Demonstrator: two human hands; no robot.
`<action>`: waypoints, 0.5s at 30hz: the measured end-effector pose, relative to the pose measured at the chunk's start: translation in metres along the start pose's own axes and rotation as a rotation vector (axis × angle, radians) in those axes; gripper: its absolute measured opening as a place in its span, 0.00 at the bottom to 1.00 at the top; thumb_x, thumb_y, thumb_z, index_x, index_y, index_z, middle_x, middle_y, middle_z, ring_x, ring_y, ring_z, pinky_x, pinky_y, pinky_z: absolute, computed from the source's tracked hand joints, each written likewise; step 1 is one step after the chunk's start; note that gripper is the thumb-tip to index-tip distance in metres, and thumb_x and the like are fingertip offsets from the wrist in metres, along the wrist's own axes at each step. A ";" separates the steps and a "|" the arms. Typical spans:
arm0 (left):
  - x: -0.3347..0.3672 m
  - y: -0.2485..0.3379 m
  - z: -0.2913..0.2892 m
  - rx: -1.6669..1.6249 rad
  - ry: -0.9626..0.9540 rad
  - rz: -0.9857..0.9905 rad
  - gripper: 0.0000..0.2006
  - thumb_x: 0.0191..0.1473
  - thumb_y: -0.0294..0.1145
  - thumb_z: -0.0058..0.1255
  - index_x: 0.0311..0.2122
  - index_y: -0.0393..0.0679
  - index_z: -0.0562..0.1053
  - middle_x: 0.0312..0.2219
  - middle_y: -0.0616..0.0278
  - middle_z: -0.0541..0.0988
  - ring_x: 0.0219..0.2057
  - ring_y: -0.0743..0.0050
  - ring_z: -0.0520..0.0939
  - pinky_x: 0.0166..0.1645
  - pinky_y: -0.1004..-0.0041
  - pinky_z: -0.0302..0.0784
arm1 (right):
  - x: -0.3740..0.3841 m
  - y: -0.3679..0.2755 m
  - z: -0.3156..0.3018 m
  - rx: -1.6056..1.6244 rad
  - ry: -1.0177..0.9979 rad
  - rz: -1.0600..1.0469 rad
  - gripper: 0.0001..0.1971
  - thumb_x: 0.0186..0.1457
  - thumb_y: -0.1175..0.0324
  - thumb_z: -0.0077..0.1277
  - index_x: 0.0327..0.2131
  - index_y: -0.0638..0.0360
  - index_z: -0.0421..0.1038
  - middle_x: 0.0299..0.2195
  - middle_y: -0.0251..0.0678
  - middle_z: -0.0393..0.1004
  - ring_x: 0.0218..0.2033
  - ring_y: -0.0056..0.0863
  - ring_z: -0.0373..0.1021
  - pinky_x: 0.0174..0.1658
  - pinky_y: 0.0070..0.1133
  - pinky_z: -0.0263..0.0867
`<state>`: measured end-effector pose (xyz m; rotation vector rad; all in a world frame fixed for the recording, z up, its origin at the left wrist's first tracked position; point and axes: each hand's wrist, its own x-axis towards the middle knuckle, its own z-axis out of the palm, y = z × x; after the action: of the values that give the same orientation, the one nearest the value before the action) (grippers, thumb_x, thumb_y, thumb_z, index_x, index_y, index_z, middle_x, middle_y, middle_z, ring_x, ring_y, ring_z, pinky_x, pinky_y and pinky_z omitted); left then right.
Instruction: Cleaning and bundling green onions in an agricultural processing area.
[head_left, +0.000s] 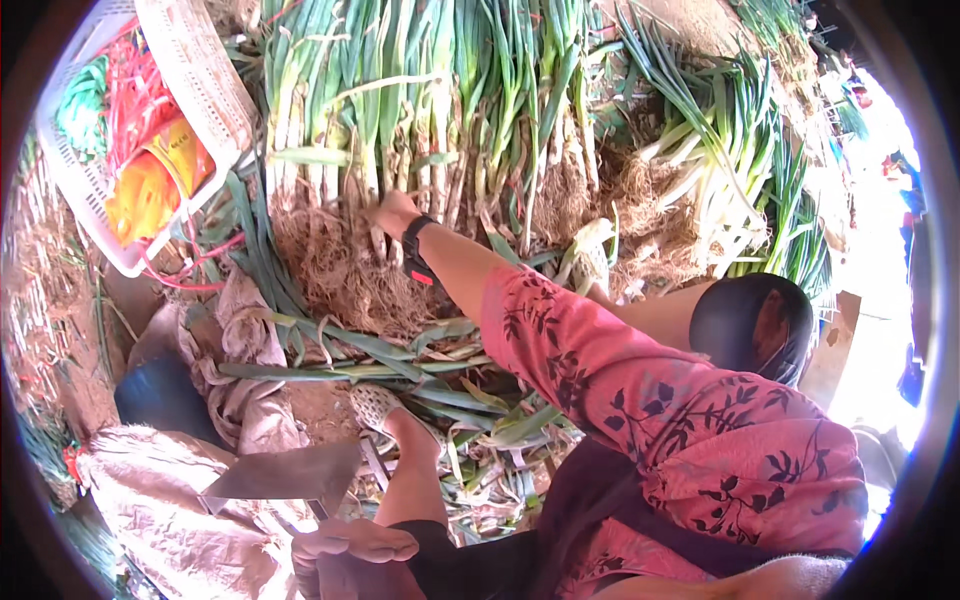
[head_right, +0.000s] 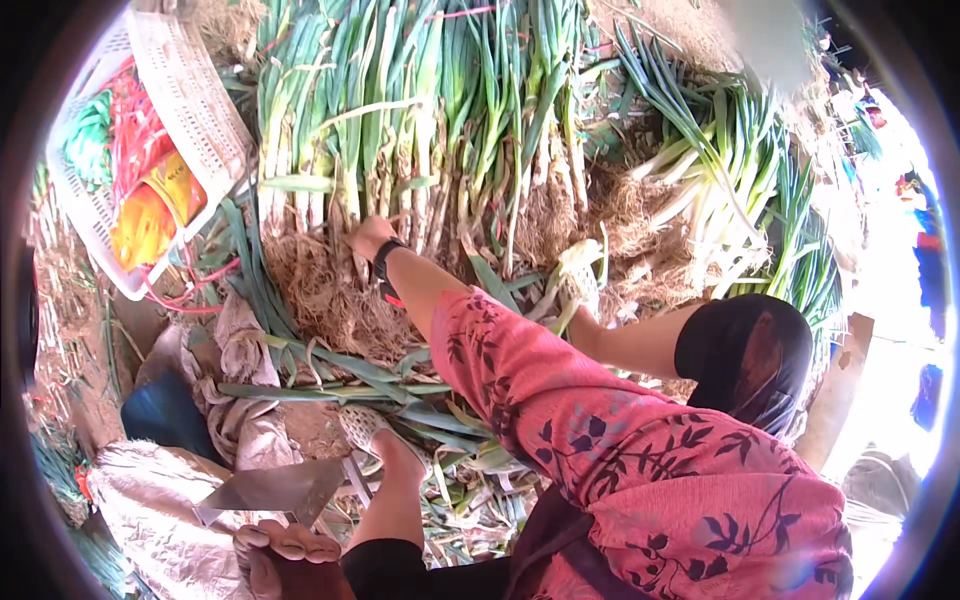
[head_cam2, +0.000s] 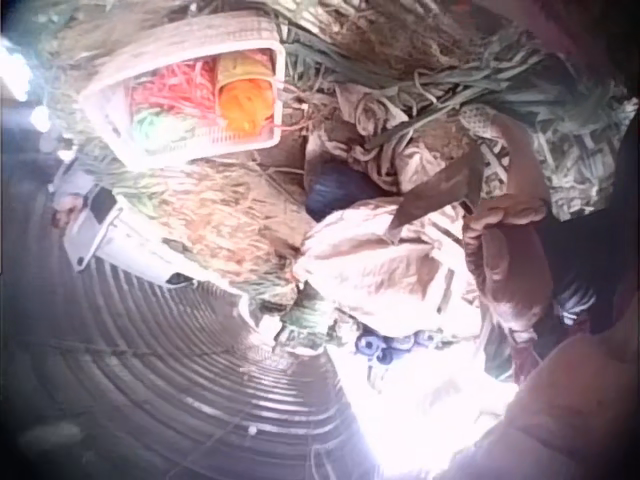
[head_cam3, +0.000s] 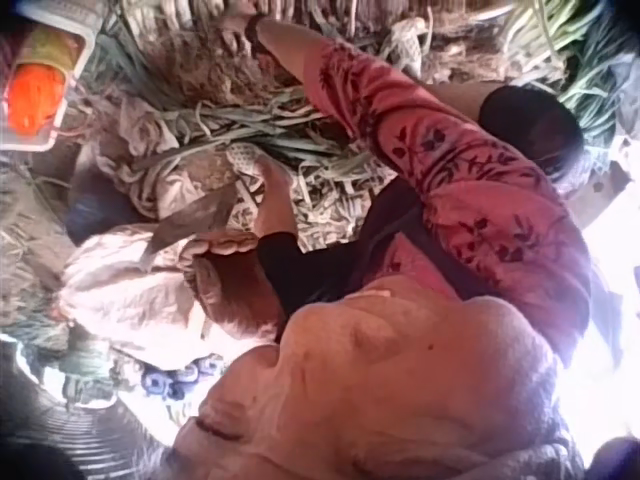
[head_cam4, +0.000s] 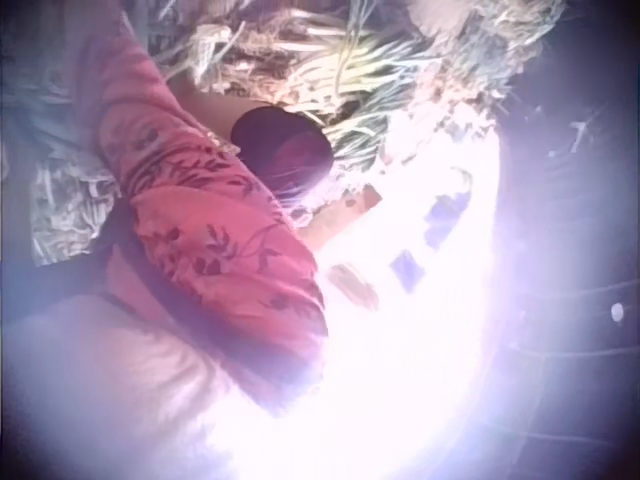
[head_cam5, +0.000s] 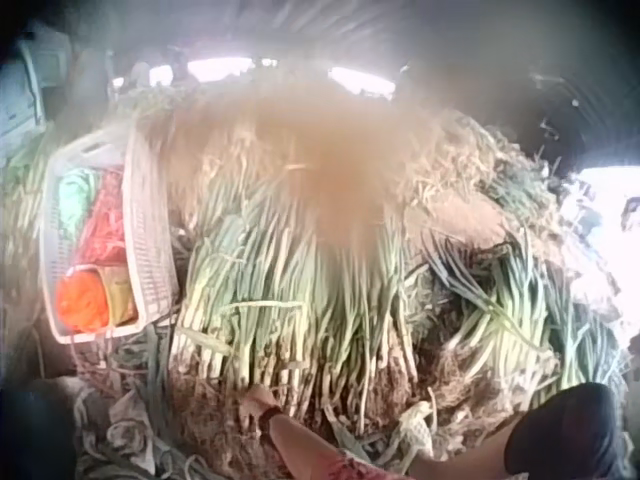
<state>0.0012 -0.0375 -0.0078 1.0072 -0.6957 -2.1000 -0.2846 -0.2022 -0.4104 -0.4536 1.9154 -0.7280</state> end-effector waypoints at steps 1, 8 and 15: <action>0.002 0.000 0.000 0.012 -0.018 -0.004 0.11 0.63 0.31 0.46 0.47 0.39 0.72 0.41 0.56 0.78 0.42 0.63 0.79 0.50 0.63 0.73 | 0.002 -0.007 -0.002 0.186 -0.034 0.088 0.18 0.57 0.59 0.57 0.40 0.67 0.72 0.28 0.35 0.73 0.22 0.20 0.63 0.29 0.20 0.69; 0.000 -0.006 -0.007 0.119 -0.113 0.089 0.10 0.62 0.31 0.47 0.47 0.39 0.72 0.40 0.56 0.78 0.41 0.64 0.79 0.48 0.64 0.74 | -0.136 -0.065 -0.025 0.558 -0.448 -0.240 0.11 0.59 0.62 0.56 0.34 0.60 0.74 0.32 0.39 0.76 0.29 0.22 0.72 0.32 0.22 0.73; -0.009 -0.010 0.000 0.098 0.024 0.061 0.15 0.61 0.36 0.51 0.49 0.38 0.71 0.44 0.54 0.77 0.45 0.61 0.78 0.51 0.64 0.73 | -0.147 0.053 -0.051 0.791 -0.240 -0.044 0.17 0.53 0.63 0.61 0.45 0.59 0.73 0.38 0.33 0.74 0.30 0.20 0.68 0.30 0.20 0.66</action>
<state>0.0018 -0.0247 -0.0104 1.0496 -0.8144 -2.0143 -0.2665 -0.0598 -0.3298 -0.0739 1.2613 -1.3097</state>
